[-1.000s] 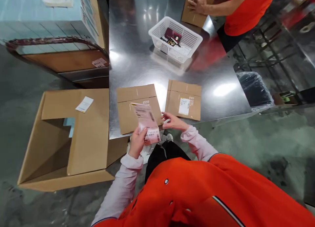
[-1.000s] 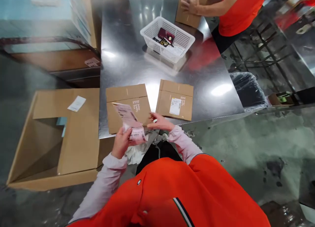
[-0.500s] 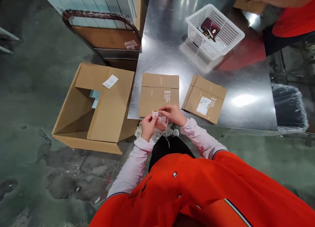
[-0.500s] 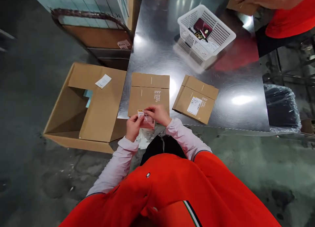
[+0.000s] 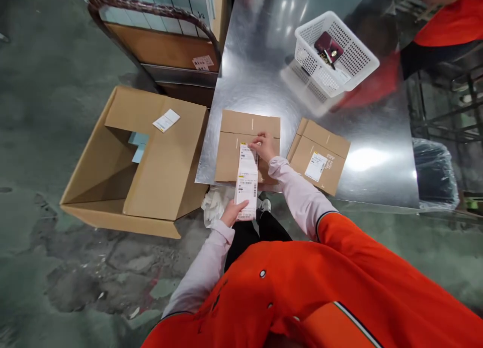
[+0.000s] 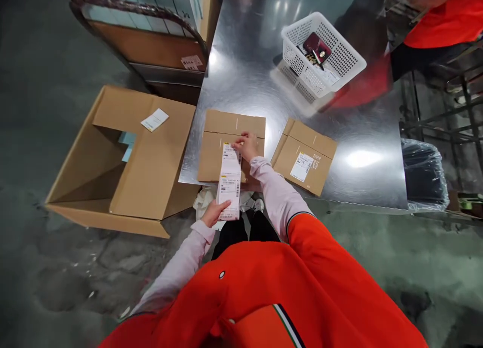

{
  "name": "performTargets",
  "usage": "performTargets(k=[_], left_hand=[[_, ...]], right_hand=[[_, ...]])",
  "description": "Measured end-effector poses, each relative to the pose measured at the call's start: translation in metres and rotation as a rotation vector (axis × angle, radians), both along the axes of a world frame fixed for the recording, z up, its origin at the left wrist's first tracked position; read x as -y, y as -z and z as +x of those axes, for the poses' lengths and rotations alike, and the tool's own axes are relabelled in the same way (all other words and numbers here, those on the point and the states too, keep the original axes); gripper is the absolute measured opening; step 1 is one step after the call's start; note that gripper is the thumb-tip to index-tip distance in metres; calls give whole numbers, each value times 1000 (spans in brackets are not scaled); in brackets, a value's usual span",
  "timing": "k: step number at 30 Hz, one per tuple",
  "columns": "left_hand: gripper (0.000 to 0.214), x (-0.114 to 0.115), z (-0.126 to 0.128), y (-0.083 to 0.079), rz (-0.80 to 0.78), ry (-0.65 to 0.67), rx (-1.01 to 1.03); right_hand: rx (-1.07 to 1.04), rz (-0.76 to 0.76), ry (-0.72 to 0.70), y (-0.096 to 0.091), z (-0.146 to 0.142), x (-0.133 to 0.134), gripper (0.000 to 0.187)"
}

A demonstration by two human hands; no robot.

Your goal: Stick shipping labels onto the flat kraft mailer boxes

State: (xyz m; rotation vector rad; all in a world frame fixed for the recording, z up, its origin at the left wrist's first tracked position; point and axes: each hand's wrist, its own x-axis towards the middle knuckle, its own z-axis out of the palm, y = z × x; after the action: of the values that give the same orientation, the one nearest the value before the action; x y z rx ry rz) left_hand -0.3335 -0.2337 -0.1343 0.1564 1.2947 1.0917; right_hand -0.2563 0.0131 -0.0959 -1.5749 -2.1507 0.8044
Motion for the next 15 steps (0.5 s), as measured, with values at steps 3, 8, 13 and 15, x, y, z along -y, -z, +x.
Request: performTargets(k=[3,8,13,15], left_hand=[[54,42,8,-3,-47,-2,-26],[58,58,-12,-28,-69,-71,-72],[49,-19,-63,-45,-12,-253,-312],[46,-60,-78,-41,47,-224,-490]], right_hand=[[140,65,-45,9,-12,-8,58],[185,171,-692,16,-7,48,77],[104,42,-1162,18,51,119,59],[134,65,-812,20,71,118,55]])
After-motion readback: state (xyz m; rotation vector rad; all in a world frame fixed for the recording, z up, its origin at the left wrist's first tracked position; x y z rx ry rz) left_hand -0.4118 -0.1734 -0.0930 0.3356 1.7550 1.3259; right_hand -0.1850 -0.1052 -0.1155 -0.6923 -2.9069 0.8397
